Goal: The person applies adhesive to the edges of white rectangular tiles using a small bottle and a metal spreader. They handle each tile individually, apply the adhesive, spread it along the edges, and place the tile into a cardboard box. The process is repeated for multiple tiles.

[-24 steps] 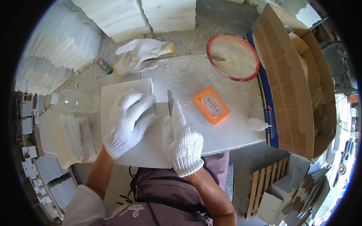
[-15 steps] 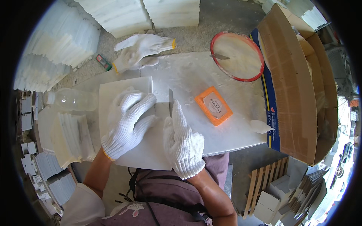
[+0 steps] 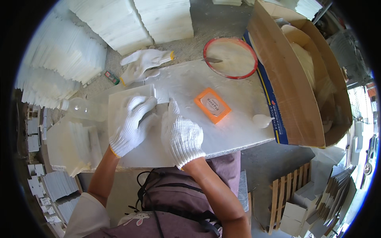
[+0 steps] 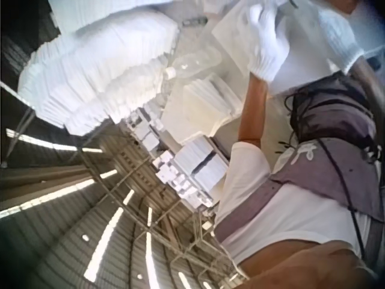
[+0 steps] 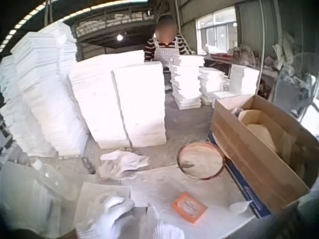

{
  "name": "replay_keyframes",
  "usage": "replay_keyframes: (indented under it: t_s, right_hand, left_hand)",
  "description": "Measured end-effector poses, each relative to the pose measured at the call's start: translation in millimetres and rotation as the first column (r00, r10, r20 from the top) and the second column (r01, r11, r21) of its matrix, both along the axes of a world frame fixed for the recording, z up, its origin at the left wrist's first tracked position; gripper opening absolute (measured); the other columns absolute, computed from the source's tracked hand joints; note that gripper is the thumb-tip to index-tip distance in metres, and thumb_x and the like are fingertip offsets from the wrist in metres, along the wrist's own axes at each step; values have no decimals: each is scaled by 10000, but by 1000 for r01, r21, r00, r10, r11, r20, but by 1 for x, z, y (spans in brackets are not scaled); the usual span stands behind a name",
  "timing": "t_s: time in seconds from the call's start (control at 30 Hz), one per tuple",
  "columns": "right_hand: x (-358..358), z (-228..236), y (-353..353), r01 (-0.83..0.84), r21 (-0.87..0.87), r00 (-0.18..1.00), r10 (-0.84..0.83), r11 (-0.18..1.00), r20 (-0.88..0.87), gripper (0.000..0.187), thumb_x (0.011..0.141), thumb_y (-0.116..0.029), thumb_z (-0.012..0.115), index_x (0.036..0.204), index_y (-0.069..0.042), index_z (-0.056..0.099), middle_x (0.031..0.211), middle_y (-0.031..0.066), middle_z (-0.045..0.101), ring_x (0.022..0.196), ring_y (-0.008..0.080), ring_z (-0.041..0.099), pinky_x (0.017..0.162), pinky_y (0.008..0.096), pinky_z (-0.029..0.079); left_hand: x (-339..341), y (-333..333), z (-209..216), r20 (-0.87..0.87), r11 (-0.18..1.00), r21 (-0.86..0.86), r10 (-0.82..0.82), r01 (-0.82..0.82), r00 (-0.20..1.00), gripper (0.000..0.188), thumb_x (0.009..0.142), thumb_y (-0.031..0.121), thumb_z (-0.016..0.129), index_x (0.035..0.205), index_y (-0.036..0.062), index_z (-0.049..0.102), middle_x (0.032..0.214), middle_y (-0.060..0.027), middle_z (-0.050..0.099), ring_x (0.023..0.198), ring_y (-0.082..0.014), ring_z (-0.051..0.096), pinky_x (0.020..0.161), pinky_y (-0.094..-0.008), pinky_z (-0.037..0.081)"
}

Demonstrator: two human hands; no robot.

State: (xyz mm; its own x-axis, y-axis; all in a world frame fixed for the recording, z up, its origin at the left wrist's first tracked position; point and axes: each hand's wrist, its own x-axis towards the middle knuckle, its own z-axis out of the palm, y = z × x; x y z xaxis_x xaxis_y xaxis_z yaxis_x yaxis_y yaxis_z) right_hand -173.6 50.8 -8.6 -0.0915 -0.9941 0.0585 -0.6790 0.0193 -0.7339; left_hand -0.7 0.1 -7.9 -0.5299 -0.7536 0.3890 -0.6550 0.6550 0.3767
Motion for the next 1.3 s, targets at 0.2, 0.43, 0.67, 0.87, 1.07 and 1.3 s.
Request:
replay_keyframes:
  t_s: [0.2,0.43,0.67,0.87,1.07,1.3]
  right_hand:
    - [-7,-20,-11,-78,16,996,77,997,55,341,981,-235,466,1243,-39,560,802,233,665,719,439,635,639,498,508]
    - [5,-30,19,120,-183,993,-113,976,47,430,976,-273,498,1311,-6,534,654,210,647,566,393,644,547,474,531]
    - [4,-21,20,73,-190,997,-73,979,6,420,974,-252,517,1314,-6,529,603,185,630,496,360,622,483,435,515]
    - [6,-15,20,84,-162,996,-86,983,-3,338,952,-190,577,1209,29,590,660,233,620,573,396,627,517,452,501]
    - [7,-14,20,155,-180,986,-139,971,94,322,948,-196,585,1178,29,609,649,237,615,565,402,621,508,449,498]
    - [5,-10,19,84,-116,995,-77,990,64,289,957,-180,575,1161,22,608,612,236,594,539,412,608,476,455,479]
  left_hand:
    - [-5,3,-1,-43,999,-7,-45,44,998,389,823,45,725,1194,45,611,1116,-144,545,1053,-347,539,939,-424,441]
    - [1,3,-8,-38,996,-32,-89,87,995,410,839,21,710,1227,37,580,1156,-165,528,1057,-355,534,936,-405,450]
    - [0,3,-7,-44,998,-50,-44,42,998,394,818,17,729,1191,50,605,1128,-146,553,1055,-355,538,915,-412,457]
    - [0,1,-8,-47,997,-31,-68,67,997,412,798,16,741,1187,55,613,1126,-135,553,1047,-351,536,921,-420,451]
    - [-4,2,0,-34,999,-6,-33,33,999,397,793,25,747,1170,48,625,1104,-127,550,1030,-338,535,903,-405,456]
    - [-3,3,1,-45,999,-13,-48,47,998,404,806,16,738,1191,46,621,1113,-126,547,1026,-332,535,895,-399,462]
